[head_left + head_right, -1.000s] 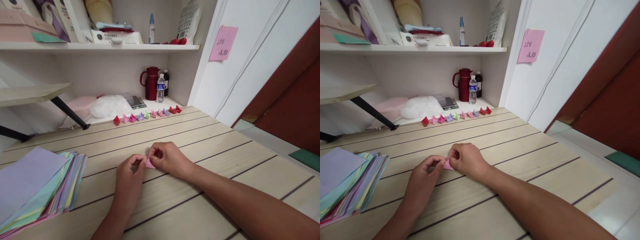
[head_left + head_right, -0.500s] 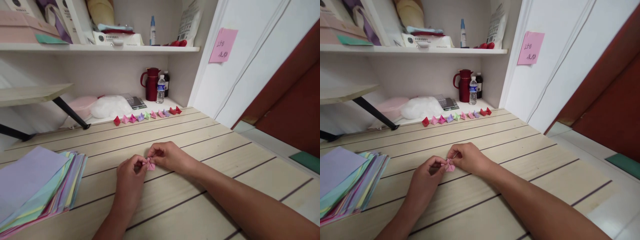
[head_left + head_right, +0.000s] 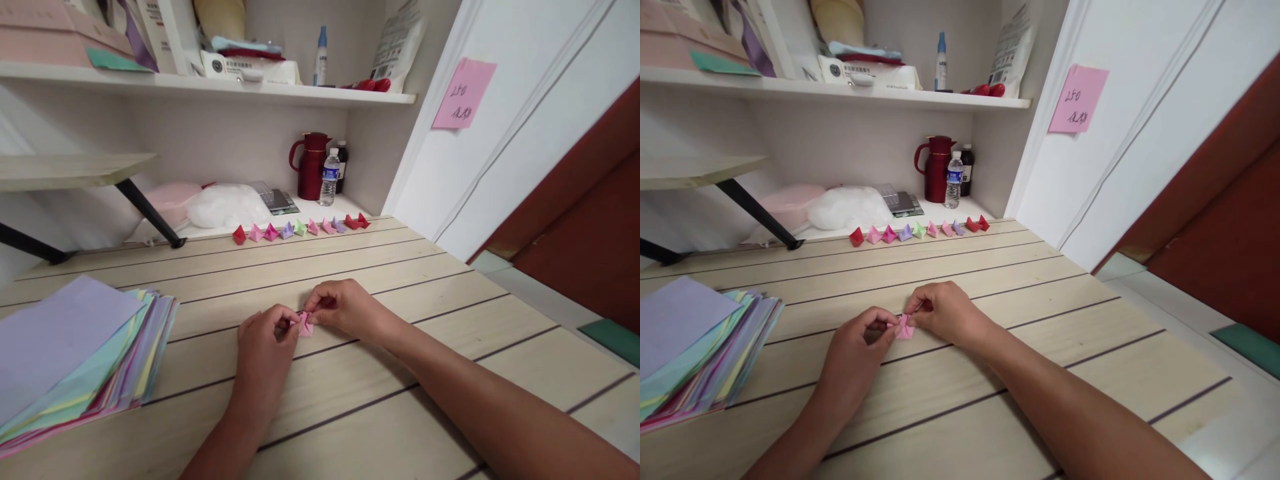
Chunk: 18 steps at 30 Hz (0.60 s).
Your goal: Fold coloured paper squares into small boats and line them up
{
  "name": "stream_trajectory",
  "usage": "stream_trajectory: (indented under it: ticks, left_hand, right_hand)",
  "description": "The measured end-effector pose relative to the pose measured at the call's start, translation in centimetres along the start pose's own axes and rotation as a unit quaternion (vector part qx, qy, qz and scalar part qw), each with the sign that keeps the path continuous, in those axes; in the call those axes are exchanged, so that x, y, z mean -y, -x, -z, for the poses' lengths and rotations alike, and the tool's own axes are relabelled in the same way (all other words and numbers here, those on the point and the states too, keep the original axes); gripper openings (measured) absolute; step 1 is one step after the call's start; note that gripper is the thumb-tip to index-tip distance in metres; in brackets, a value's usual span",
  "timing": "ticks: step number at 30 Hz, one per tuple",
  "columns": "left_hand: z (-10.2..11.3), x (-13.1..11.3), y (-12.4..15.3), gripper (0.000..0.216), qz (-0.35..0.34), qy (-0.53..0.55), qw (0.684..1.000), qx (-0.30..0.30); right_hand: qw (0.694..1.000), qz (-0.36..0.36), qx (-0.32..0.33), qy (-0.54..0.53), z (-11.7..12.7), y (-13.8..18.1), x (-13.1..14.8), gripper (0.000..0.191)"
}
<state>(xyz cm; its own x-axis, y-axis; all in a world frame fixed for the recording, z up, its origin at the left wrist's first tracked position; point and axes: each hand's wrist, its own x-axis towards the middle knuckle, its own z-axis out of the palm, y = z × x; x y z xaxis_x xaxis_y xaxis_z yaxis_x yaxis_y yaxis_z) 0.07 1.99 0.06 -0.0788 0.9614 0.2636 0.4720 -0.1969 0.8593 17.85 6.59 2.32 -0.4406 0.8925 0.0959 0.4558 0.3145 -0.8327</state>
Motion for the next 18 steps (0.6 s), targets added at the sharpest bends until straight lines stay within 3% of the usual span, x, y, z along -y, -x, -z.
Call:
stream_trajectory:
  ticks: [7,18]
  left_hand:
    - [0.0,-0.04,0.1,0.006,0.003,-0.002,1.0,0.001]
    - [-0.17,0.1,0.01,0.003,0.005,0.0,1.0,-0.004]
  right_hand:
    - [0.999,0.023,-0.002,-0.034,-0.44,0.21,0.17,0.003]
    - [1.0,0.022,0.012,0.0,-0.53,0.14,0.44,0.007]
